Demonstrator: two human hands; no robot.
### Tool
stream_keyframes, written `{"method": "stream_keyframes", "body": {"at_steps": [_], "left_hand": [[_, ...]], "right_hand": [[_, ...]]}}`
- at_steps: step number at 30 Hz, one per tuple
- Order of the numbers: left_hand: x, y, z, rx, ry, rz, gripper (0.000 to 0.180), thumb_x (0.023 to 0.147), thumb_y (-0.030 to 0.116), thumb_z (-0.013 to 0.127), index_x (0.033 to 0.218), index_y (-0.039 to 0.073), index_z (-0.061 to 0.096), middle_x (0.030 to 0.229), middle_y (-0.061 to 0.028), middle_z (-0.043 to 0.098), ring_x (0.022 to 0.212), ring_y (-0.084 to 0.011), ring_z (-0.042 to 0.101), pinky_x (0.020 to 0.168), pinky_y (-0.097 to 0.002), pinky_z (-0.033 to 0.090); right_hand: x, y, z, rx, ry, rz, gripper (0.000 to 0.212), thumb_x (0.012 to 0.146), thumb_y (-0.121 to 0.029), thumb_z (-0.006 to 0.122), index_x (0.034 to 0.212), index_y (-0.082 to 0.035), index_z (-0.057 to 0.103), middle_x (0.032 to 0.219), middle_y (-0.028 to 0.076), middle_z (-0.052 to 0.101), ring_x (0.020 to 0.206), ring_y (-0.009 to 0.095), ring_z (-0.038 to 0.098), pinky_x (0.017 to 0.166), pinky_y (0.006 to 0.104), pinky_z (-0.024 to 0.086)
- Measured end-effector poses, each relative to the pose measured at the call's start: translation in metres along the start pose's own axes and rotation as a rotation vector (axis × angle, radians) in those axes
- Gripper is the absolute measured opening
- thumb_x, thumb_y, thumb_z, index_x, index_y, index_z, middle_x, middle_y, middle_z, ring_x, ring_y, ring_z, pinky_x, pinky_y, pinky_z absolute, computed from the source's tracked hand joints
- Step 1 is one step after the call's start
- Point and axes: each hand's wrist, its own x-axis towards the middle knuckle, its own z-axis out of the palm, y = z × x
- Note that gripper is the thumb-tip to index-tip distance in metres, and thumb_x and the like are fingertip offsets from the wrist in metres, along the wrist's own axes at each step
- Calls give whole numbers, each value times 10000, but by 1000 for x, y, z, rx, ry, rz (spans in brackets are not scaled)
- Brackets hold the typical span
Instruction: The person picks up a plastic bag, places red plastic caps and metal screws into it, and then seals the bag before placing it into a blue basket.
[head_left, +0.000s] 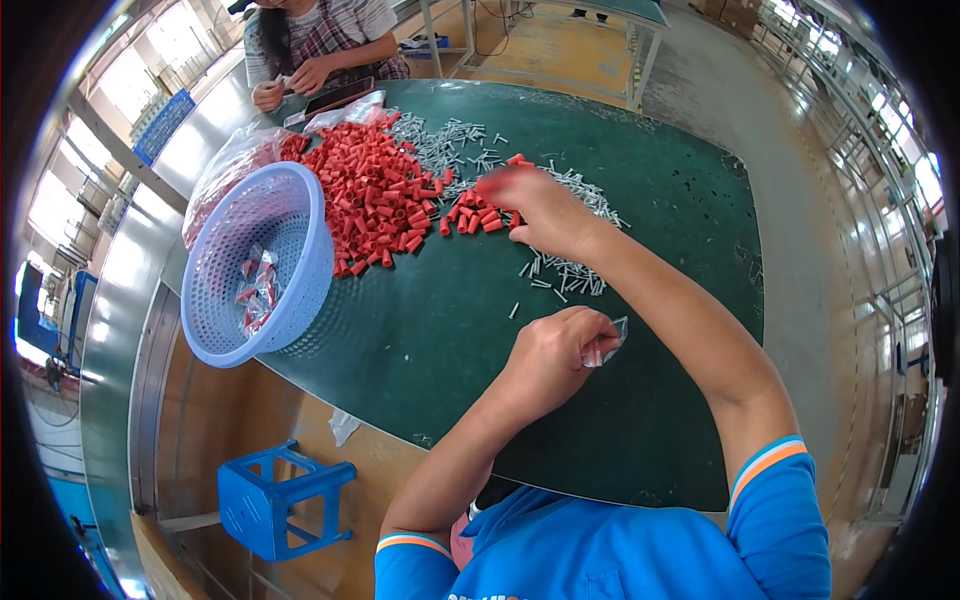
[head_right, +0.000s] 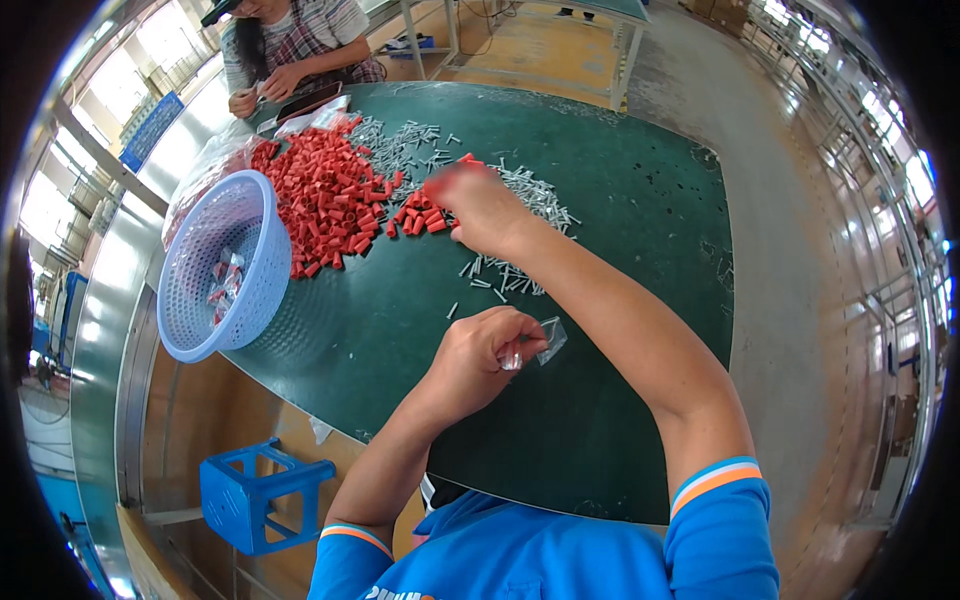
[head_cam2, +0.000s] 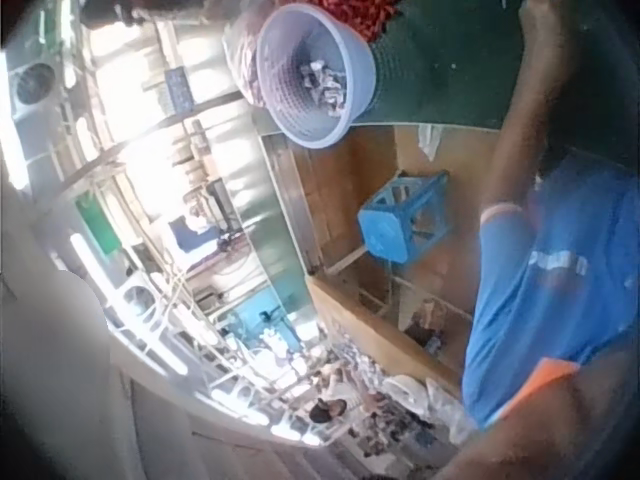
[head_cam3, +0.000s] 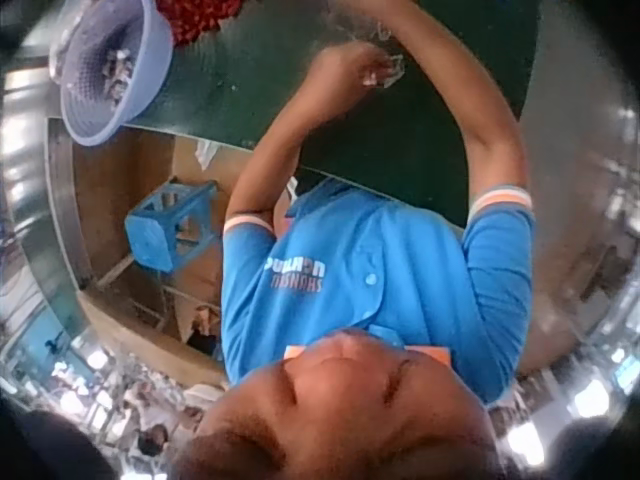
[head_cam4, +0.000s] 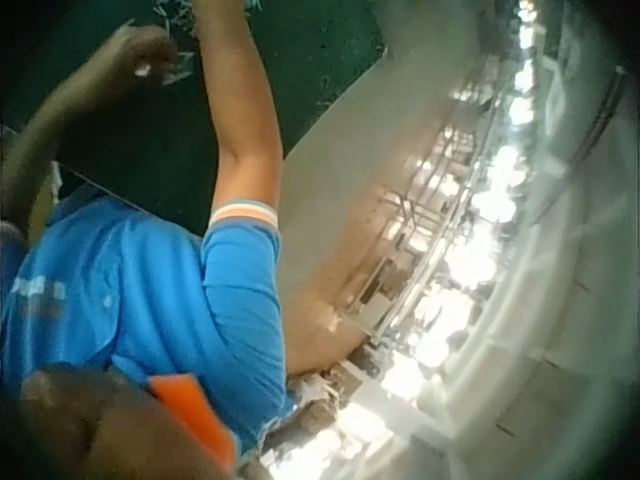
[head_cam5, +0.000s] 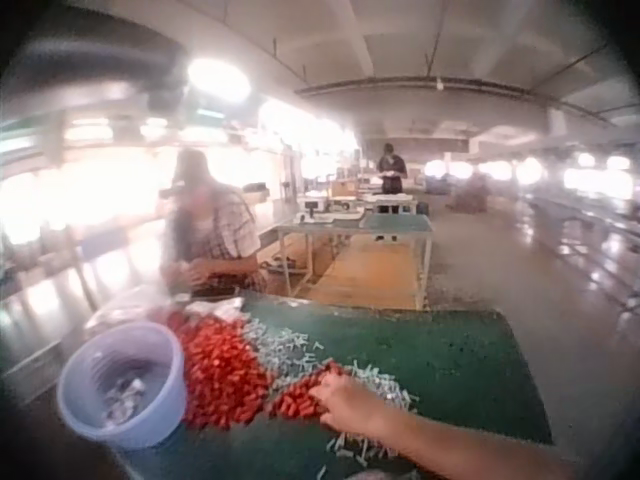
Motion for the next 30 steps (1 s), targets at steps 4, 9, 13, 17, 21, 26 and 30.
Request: {"method": "stream_keyframes", "body": {"at_steps": [4,9,13,17,21,26,30], "left_hand": [[1,-3,-2,1,23,-14,117,724,32,662,785,21,563,680,-99,555,623,-256,566,548,-332,445],[1,-2,-3,9,45,-39,114,718,20,659,783,23,565,688,-102,561,632,-259,568,561,-336,450],[1,-6,-5,22,71,-66,106,713,2,653,785,17,577,693,-103,571,635,-252,571,572,-325,451],[3,-3,-7,64,104,-82,104,704,-17,658,781,5,592,687,-99,574,612,-211,567,559,-295,442],[5,-2,-5,133,83,-90,122,695,-27,664,790,0,591,688,-96,577,603,-198,561,552,-279,439],[5,-5,3,167,72,-24,162,660,-40,673,785,6,580,699,-105,593,620,-244,600,537,-307,476],[6,-4,7,172,51,-5,166,659,-43,676,787,11,586,691,-97,586,609,-235,593,533,-296,474]], "right_hand": [[3,7,12,-91,-89,47,197,676,-53,642,866,-1,630,911,163,571,887,300,564,798,376,460],[-3,19,17,-103,25,12,122,674,-18,614,793,8,626,823,136,586,826,305,569,760,374,459],[-17,8,-13,163,135,175,141,711,-45,632,840,11,646,772,116,632,715,209,605,679,319,477],[-53,-11,-73,779,-38,460,146,751,-40,641,881,25,652,794,73,657,699,80,589,651,235,475],[-89,-17,-103,990,-276,444,118,755,-40,644,861,11,656,757,44,643,684,72,580,634,213,467],[-104,-29,-109,914,-341,492,82,745,-36,643,809,15,651,705,32,613,660,74,565,596,222,453],[-109,-28,-104,679,-305,404,93,739,-47,645,788,31,646,711,48,584,639,84,552,583,227,445]]}}
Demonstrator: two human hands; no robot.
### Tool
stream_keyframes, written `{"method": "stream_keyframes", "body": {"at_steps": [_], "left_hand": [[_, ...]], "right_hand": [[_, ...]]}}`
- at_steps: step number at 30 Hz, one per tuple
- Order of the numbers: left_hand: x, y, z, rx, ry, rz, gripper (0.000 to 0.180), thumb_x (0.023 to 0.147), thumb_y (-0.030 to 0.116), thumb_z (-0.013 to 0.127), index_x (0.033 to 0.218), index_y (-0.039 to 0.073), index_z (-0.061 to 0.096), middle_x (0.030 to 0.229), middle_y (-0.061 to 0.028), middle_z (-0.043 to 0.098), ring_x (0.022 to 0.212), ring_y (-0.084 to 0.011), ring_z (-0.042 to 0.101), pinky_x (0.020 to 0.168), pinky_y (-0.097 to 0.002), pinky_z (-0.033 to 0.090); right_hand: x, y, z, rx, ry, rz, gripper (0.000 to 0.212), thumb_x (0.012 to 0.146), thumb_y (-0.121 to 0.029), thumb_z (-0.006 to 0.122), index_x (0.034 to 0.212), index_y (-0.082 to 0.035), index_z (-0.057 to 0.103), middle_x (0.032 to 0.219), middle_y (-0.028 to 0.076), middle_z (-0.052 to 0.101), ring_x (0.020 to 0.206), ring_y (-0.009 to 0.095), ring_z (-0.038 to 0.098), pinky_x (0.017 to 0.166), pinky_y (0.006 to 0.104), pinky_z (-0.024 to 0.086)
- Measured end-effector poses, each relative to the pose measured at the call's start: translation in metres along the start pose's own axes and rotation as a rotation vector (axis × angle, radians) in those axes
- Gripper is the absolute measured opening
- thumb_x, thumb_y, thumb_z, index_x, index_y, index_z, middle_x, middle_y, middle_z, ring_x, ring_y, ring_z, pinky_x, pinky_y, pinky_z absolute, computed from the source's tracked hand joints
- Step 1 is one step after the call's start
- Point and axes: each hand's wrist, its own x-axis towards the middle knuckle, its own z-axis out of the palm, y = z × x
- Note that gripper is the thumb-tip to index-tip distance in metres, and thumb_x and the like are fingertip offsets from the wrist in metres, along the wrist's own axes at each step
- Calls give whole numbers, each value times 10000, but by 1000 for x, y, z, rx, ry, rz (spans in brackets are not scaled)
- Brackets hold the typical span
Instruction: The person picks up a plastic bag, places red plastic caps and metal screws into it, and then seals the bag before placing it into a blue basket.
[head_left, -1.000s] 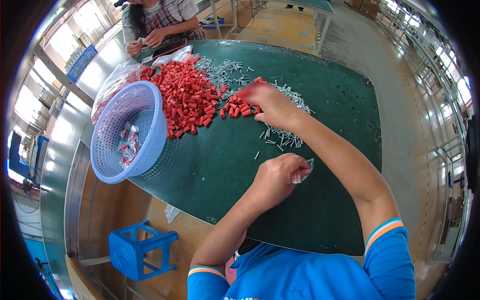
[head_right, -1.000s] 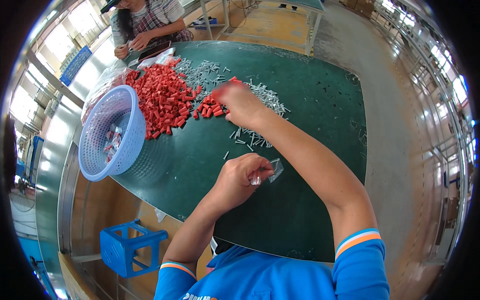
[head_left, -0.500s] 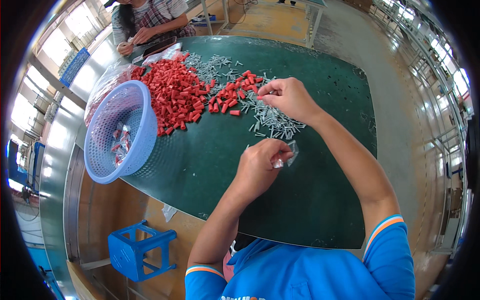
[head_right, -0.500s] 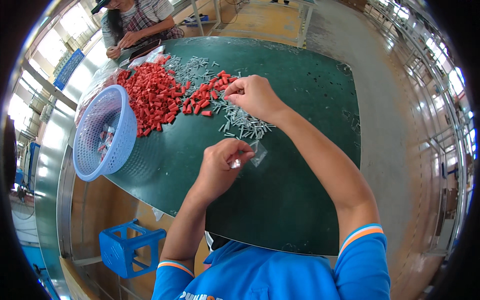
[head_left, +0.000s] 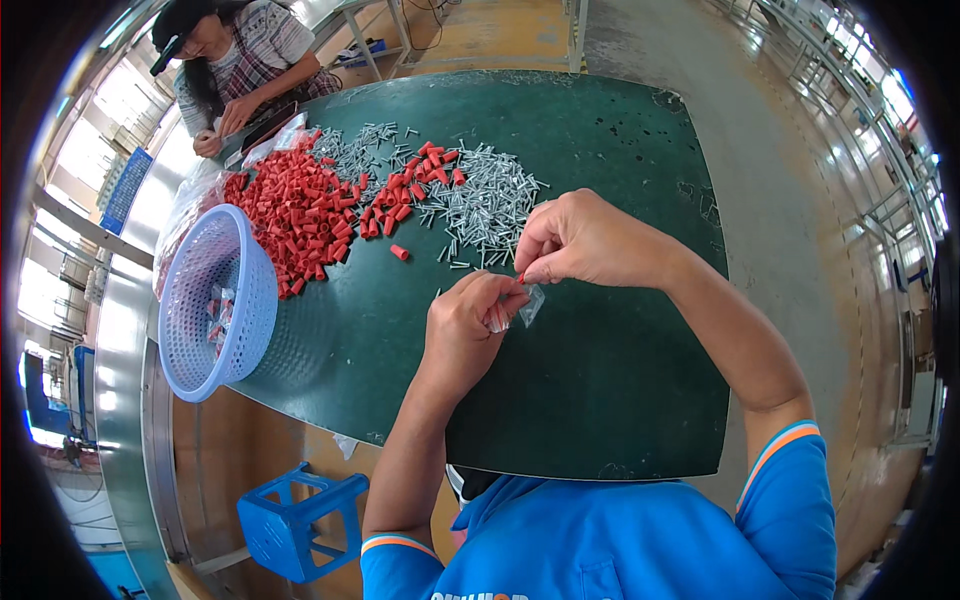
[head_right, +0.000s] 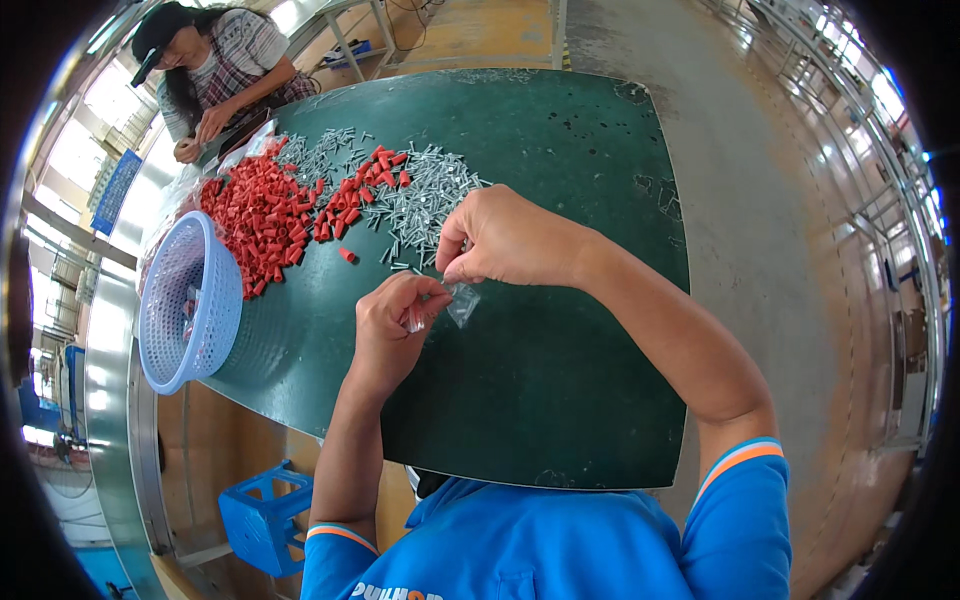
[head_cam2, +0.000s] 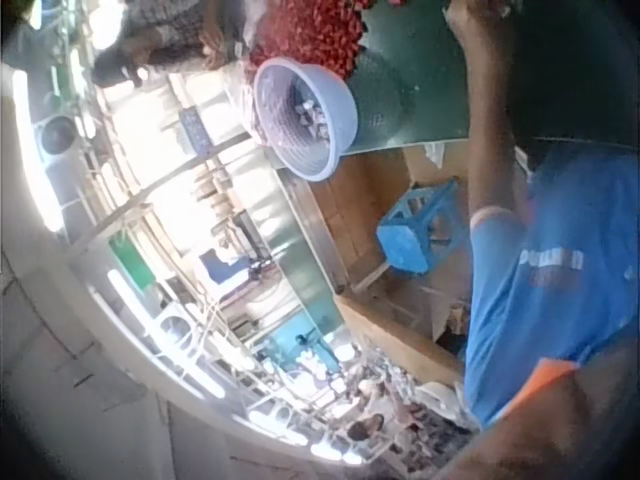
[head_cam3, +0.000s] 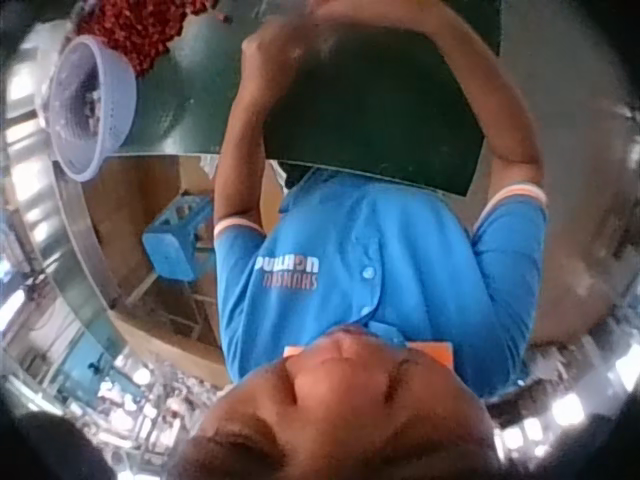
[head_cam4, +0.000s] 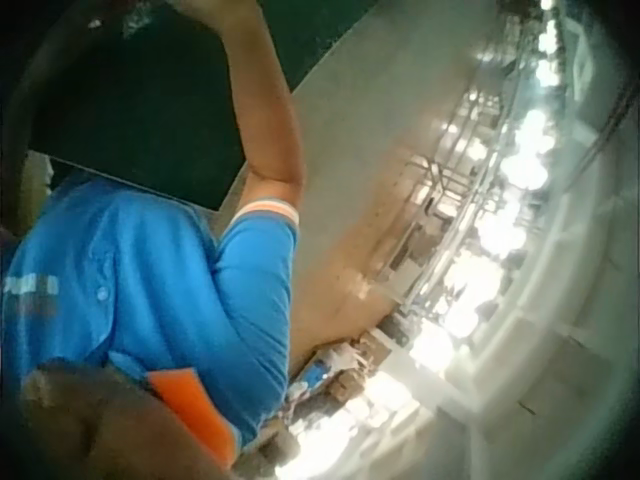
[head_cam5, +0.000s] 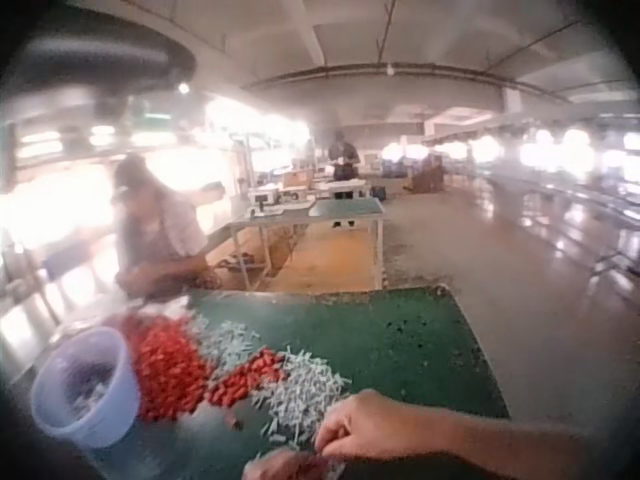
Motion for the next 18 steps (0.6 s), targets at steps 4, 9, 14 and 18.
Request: {"method": "stream_keyframes", "body": {"at_steps": [4,9,14,18], "left_hand": [[0,2,1,24,-2,12,165,661,-44,672,793,14,591,684,-93,580,603,-230,588,530,-297,471],[-1,1,-3,23,0,-5,147,669,-39,662,787,20,596,678,-90,574,597,-226,581,526,-297,461],[0,1,-2,-4,45,0,166,666,-61,674,787,10,586,664,-77,554,586,-197,540,542,-278,429],[0,1,-2,21,58,14,130,681,-37,665,777,20,599,668,-82,569,592,-211,573,531,-292,452]], "right_hand": [[3,-2,2,-76,-31,-28,112,744,-38,621,824,36,650,730,55,588,641,92,554,590,230,451],[5,-2,2,47,154,-4,153,765,-21,592,897,28,651,787,72,627,671,100,578,613,222,468],[0,7,16,105,229,-139,258,774,-14,589,1029,19,607,838,87,654,704,112,601,645,231,486],[-4,5,24,20,187,-135,363,761,8,585,1121,-17,558,873,118,662,750,149,621,684,270,494]]}}
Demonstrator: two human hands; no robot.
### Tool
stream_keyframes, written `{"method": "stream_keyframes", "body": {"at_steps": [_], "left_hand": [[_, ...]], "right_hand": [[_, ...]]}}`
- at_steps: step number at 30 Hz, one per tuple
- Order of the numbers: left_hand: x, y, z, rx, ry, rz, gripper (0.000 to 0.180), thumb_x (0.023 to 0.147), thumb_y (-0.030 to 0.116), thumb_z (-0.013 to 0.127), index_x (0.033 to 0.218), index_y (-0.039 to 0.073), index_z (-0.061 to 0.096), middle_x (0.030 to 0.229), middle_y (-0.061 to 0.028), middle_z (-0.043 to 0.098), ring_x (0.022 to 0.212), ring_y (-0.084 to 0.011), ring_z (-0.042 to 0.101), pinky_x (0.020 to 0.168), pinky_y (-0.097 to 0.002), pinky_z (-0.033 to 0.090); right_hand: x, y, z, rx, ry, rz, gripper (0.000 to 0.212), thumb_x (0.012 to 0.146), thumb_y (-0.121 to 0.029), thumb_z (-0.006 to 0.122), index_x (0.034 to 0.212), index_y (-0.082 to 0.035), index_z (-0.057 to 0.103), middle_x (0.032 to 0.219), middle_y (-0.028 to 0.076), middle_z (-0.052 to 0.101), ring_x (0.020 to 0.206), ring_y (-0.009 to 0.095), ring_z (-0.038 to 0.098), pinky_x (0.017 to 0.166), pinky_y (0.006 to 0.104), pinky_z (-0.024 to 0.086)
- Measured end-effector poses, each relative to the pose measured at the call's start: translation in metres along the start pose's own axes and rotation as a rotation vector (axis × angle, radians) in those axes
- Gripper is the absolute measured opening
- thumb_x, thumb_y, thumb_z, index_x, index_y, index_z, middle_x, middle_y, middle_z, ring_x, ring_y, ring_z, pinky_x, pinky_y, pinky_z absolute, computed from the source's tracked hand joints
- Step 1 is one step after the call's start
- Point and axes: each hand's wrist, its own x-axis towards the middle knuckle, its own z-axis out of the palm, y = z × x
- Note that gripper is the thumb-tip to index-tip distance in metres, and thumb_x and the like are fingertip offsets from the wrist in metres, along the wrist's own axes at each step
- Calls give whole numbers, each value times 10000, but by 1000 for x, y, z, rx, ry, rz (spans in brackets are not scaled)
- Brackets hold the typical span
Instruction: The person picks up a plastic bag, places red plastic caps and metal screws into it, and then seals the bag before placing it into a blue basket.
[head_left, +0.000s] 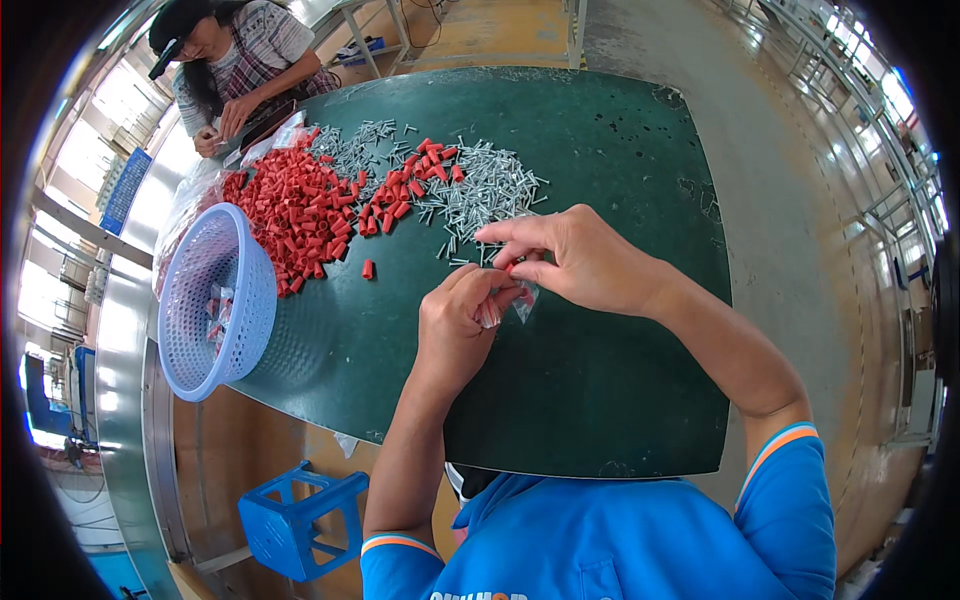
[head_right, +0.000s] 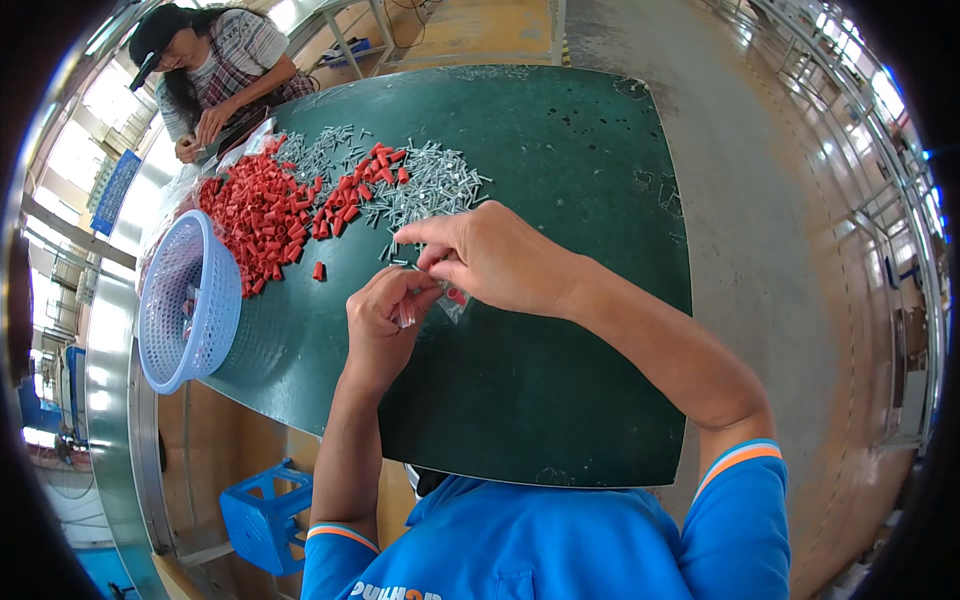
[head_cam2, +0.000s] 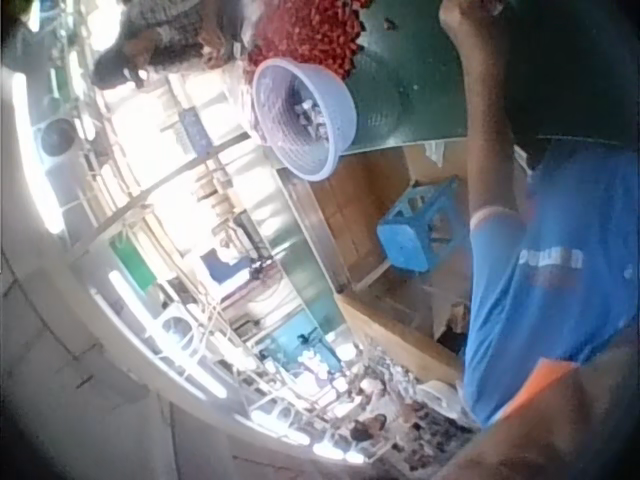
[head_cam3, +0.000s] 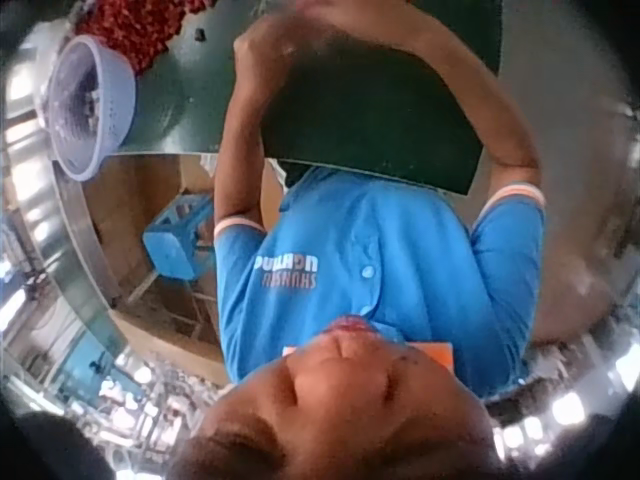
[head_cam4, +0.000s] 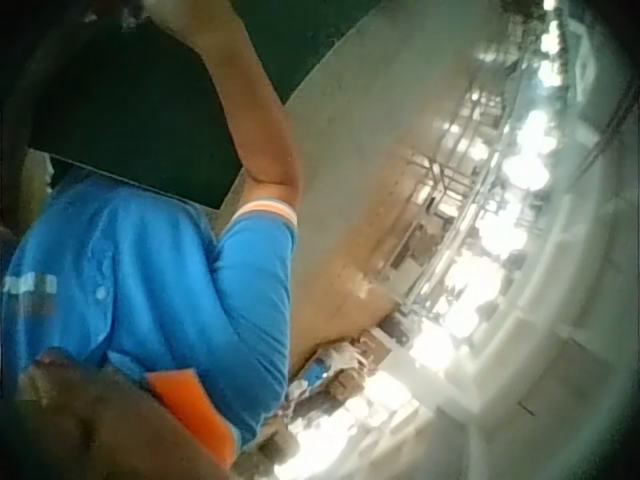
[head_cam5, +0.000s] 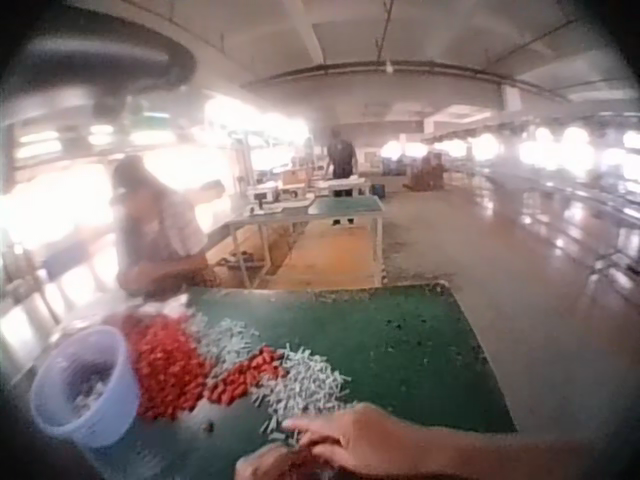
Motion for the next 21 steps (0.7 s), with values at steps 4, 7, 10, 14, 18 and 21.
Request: {"method": "stream_keyframes", "body": {"at_steps": [4,7,10,14,18,21], "left_hand": [[0,-1,-3,3,1,8,129,685,-33,671,777,19,598,655,-77,557,584,-208,565,527,-292,449],[2,-1,-3,14,-23,-18,136,677,-42,668,779,17,599,643,-74,545,573,-203,554,521,-292,443],[2,-2,-2,-13,11,18,141,673,-49,665,779,18,601,638,-72,539,560,-195,546,509,-289,435],[1,-3,-3,8,-4,21,136,675,-52,662,775,17,600,641,-71,544,551,-189,548,503,-286,439],[-1,0,-3,-7,2,3,156,668,-53,680,775,4,582,670,-76,563,581,-193,545,534,-278,434],[-4,-2,3,-54,57,-4,149,671,-47,678,773,2,582,670,-80,562,580,-194,545,535,-284,435]], "right_hand": [[-1,-2,-5,-356,16,-310,390,761,2,581,1147,-43,547,855,125,651,750,211,623,690,302,496],[1,-5,-8,-313,62,-274,420,759,-5,585,1172,-56,528,826,119,645,748,231,618,692,315,496],[0,-6,-7,-329,56,-266,448,755,-9,593,1191,-69,512,809,115,640,735,234,612,683,320,495],[1,2,-3,-551,44,-396,468,747,-7,599,1198,-92,511,812,116,637,700,241,600,642,332,490],[-3,-8,-5,-665,68,-447,468,742,-7,601,1194,-99,518,789,99,630,701,247,596,634,338,484],[-3,-6,0,-600,-50,-440,465,740,12,592,1187,-89,515,782,100,614,684,253,588,634,334,479]]}}
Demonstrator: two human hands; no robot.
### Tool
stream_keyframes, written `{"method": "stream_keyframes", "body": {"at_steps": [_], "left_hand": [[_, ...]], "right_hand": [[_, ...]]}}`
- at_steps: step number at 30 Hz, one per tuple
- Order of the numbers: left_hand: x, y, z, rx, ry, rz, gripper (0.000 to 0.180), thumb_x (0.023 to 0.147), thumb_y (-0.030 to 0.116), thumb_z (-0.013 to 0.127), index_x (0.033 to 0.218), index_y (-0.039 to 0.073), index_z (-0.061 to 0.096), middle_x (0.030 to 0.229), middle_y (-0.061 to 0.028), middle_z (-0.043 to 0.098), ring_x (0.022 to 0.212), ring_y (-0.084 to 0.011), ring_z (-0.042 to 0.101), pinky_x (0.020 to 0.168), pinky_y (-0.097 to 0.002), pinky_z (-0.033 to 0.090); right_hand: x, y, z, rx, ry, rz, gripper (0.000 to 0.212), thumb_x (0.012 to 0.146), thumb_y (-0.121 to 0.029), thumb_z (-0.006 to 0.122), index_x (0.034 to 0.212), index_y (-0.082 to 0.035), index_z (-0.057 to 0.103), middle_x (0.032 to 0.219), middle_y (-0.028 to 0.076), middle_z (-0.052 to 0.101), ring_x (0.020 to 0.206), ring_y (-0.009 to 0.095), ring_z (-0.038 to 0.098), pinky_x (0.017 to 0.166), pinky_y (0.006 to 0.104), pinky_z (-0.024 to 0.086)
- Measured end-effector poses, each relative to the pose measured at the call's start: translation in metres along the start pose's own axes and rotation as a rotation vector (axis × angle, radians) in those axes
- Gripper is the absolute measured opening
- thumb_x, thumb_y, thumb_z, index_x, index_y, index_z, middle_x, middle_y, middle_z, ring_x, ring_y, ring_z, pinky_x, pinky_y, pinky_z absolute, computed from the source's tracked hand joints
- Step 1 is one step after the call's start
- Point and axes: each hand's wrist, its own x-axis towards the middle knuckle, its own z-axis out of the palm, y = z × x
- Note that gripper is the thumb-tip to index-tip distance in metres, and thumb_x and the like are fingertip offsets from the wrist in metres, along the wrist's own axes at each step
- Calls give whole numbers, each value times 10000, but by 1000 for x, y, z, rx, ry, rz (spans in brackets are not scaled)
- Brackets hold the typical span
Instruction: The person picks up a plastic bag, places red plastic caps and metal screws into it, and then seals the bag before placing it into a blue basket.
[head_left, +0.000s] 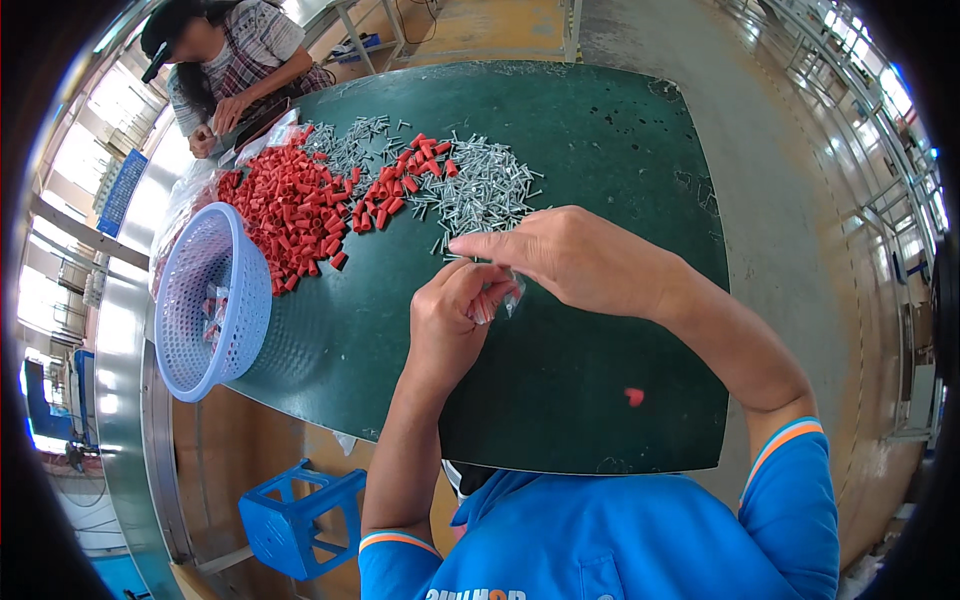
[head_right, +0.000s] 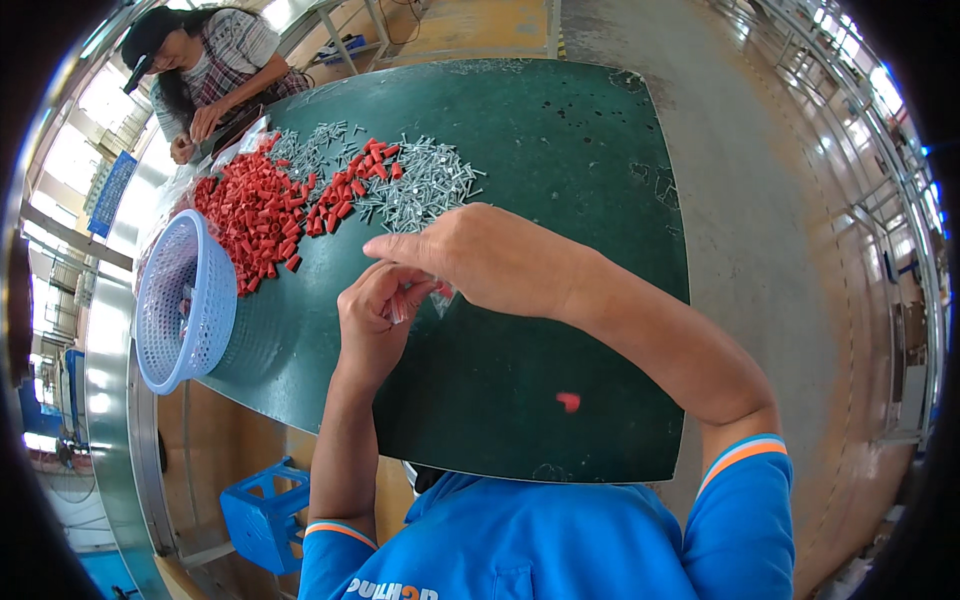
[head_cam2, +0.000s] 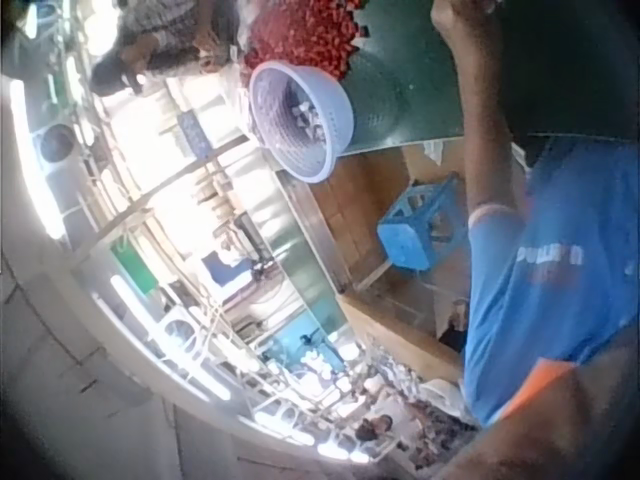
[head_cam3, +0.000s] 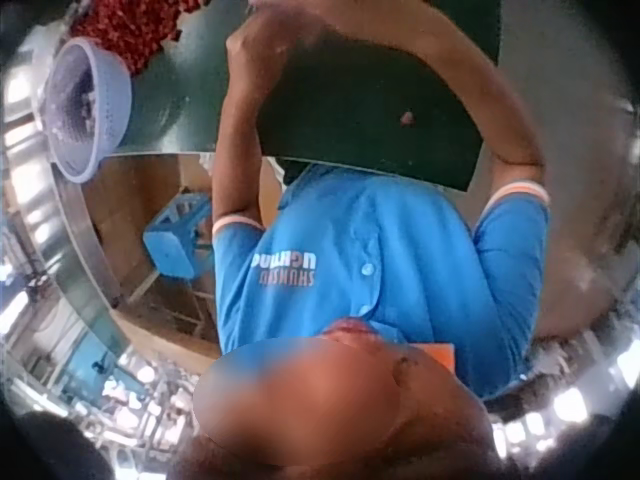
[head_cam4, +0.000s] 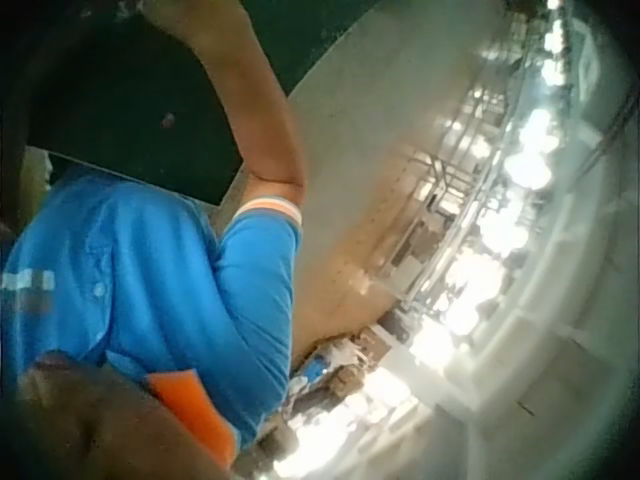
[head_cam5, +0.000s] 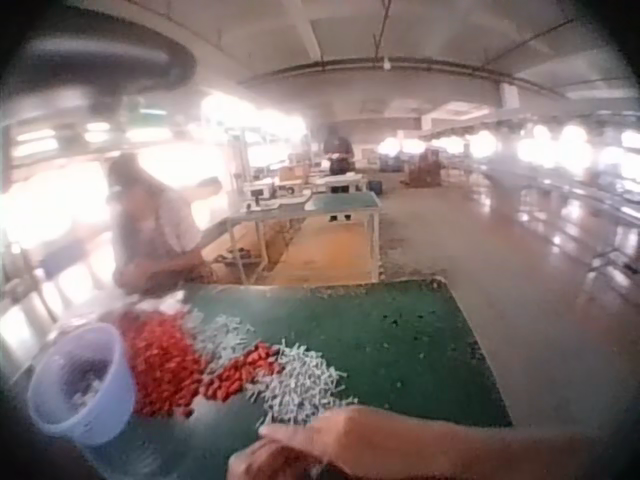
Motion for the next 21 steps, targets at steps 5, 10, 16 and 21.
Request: {"method": "stream_keyframes", "body": {"at_steps": [5,10,16,21], "left_hand": [[4,2,2,106,-78,-46,98,702,-15,667,762,6,592,668,-105,571,596,-230,581,533,-304,460],[-1,3,-11,141,2,-134,94,713,-38,646,775,0,587,680,-96,566,582,-178,537,533,-282,424],[2,-2,-5,179,-34,-193,60,762,-34,615,787,-7,568,660,-21,472,571,-69,386,520,-195,324],[-4,-17,-2,126,-36,-180,38,809,-11,593,796,-18,558,698,23,474,614,-35,365,536,-166,297]], "right_hand": [[-23,22,-1,129,218,89,265,764,0,572,1024,-36,604,855,124,602,726,236,579,619,285,466],[-90,1,-41,692,549,440,214,888,-206,530,921,-26,641,920,52,638,798,113,563,666,246,442],[-145,1,-56,324,1026,560,314,913,-277,484,949,-7,638,877,73,651,781,126,581,664,241,441],[-193,-6,-56,426,1349,578,306,908,-266,494,958,3,632,860,96,645,760,125,580,650,241,443]]}}
